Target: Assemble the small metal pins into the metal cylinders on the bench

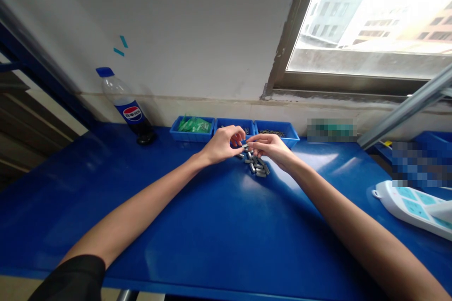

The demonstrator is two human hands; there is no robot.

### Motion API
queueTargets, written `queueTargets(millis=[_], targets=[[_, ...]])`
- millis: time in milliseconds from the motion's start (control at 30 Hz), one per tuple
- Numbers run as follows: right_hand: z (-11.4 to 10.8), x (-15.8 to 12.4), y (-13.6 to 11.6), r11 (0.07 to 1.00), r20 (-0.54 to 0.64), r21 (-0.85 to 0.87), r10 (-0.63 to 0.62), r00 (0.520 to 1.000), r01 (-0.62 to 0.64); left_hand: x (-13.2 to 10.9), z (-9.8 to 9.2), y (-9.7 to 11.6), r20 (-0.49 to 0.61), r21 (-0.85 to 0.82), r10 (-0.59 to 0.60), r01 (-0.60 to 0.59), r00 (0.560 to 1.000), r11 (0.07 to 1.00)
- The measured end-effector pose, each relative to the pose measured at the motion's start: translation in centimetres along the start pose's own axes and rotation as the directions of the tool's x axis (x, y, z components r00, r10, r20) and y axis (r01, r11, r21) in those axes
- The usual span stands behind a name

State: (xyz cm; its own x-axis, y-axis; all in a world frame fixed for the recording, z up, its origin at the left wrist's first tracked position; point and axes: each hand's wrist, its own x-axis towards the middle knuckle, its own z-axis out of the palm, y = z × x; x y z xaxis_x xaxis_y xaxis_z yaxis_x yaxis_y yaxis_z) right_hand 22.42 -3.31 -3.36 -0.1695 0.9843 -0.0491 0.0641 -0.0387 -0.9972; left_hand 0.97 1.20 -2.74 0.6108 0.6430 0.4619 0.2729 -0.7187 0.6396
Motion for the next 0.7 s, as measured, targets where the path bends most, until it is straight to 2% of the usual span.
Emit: queueTargets(millis=[100,200,300,400,567,700], targets=[[0.2,0.1,0.0,0.999,-0.088,-0.034,-0.005,0.996,0.002,-0.1,-0.1,-0.4,0.085,0.081,-0.043,0.036,0.995,0.996],[0.2,0.2,-0.1,0.997,-0.169,-0.020,-0.074,0.983,0.072,-0.4,-0.2,-0.9,0.178,0.187,-0.018,-0.016,0.984,0.982],[0.0,0.1,-0.3,0.990,-0.168,0.006,-0.136,0.976,0.138,-0.6,-0.1,-1.3,0.313,0.185,0.030,-0.092,0.949,0.979],[-0.2,0.1,-0.2,0.990,-0.173,-0.009,-0.142,0.975,0.142,-0.6,0.1,-1.6,0.379,0.177,0.037,-0.112,0.924,0.978],[-0.1,0.3,0.0,0.989,-0.234,-0.032,-0.150,0.961,0.146,-0.6,0.2,-1.6,0.342,0.154,0.008,-0.064,0.940,0.986],[-0.1,0.3,0.3,0.985,-0.228,-0.067,-0.171,0.958,0.160,-0.5,0.6,-1.5,0.185,-0.023,-0.073,0.078,0.980,0.997]])
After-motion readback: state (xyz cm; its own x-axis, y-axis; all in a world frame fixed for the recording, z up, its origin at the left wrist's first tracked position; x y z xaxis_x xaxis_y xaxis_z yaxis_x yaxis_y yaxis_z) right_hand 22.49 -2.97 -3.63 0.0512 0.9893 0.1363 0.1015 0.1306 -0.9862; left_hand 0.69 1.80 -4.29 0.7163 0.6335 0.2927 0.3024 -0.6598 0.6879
